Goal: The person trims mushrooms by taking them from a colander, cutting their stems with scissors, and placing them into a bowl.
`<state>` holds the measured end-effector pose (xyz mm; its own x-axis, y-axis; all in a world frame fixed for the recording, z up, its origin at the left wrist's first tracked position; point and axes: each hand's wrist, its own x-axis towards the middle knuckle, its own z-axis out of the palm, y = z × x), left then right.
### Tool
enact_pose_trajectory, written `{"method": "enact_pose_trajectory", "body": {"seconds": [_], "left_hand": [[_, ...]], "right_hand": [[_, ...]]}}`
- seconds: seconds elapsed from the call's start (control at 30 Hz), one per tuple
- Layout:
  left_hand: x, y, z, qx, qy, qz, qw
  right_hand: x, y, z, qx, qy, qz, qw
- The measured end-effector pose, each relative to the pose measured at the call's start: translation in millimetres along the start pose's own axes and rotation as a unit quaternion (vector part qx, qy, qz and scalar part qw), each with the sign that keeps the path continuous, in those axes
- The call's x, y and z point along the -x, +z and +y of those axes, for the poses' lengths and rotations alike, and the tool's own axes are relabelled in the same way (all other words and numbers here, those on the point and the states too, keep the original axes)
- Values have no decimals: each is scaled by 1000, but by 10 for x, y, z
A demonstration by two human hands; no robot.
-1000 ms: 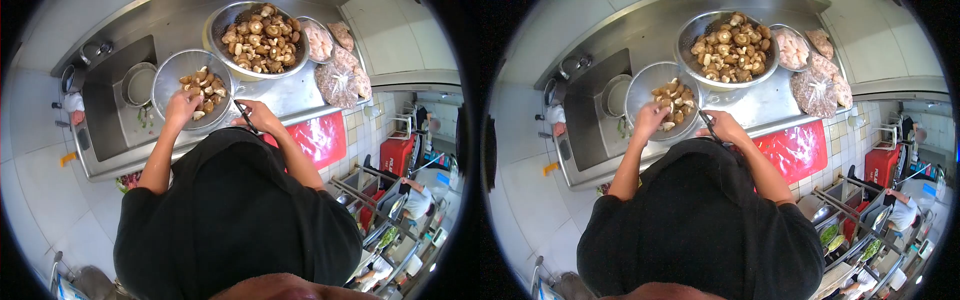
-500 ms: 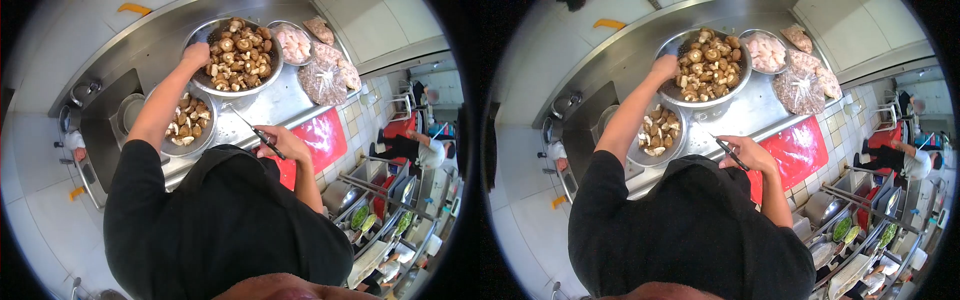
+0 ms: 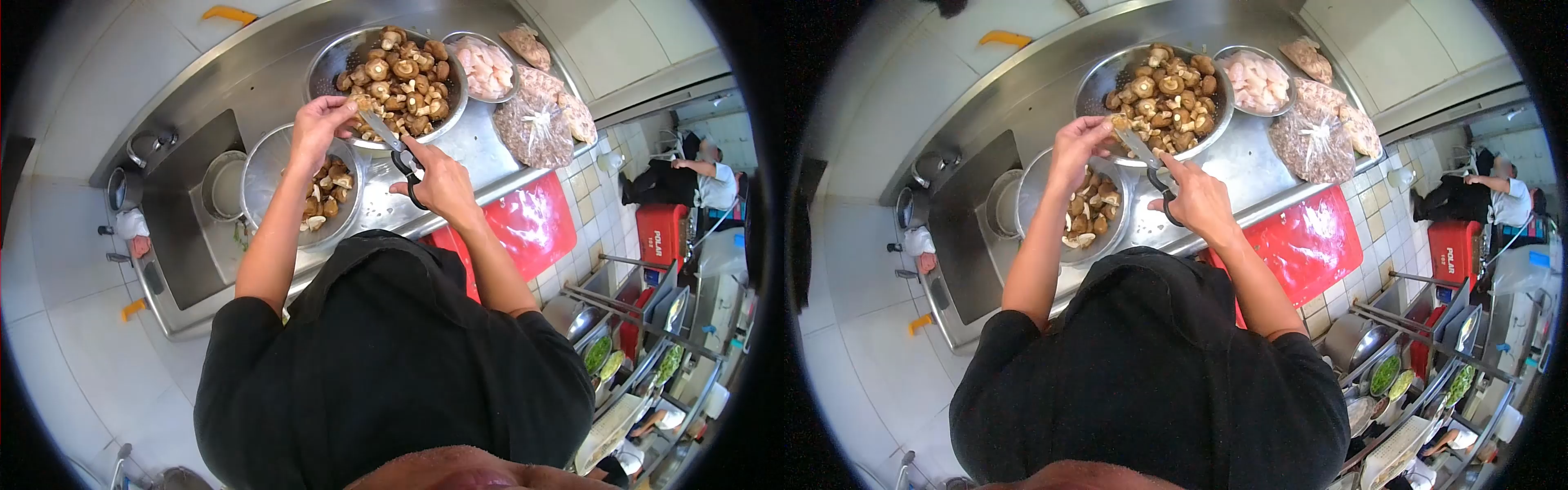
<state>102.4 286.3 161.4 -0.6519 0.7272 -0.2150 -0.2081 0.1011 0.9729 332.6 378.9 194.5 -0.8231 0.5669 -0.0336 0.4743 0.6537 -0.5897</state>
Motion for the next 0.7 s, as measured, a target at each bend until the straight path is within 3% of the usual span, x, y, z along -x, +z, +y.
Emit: {"method": "enact_pose_trajectory", "body": {"seconds": [0.13,0.23,0.33,0.43,0.53,0.67,0.7], "left_hand": [[114,-39,-134,29,63,-21,997],[167,-36,-205,12,76,-8,997],[182,-28,-197,-12,30,17,999],[196,6,-133,-11,-7,45,999],[132,-98,-164,77,0,103,992],[220,-314,-211,117,14,133,984],[285,-334,-197,116,18,140,983]], "right_hand": [[18,-3,-55,23,-12,-23,999],[-19,149,37,4,-79,25,997],[-126,248,50,-14,-34,-38,999],[-158,183,-12,-115,-23,-103,988],[-49,-4,-158,-310,91,-217,921],[112,265,-122,-402,104,-240,877],[111,311,-137,-379,87,-235,891]]}}
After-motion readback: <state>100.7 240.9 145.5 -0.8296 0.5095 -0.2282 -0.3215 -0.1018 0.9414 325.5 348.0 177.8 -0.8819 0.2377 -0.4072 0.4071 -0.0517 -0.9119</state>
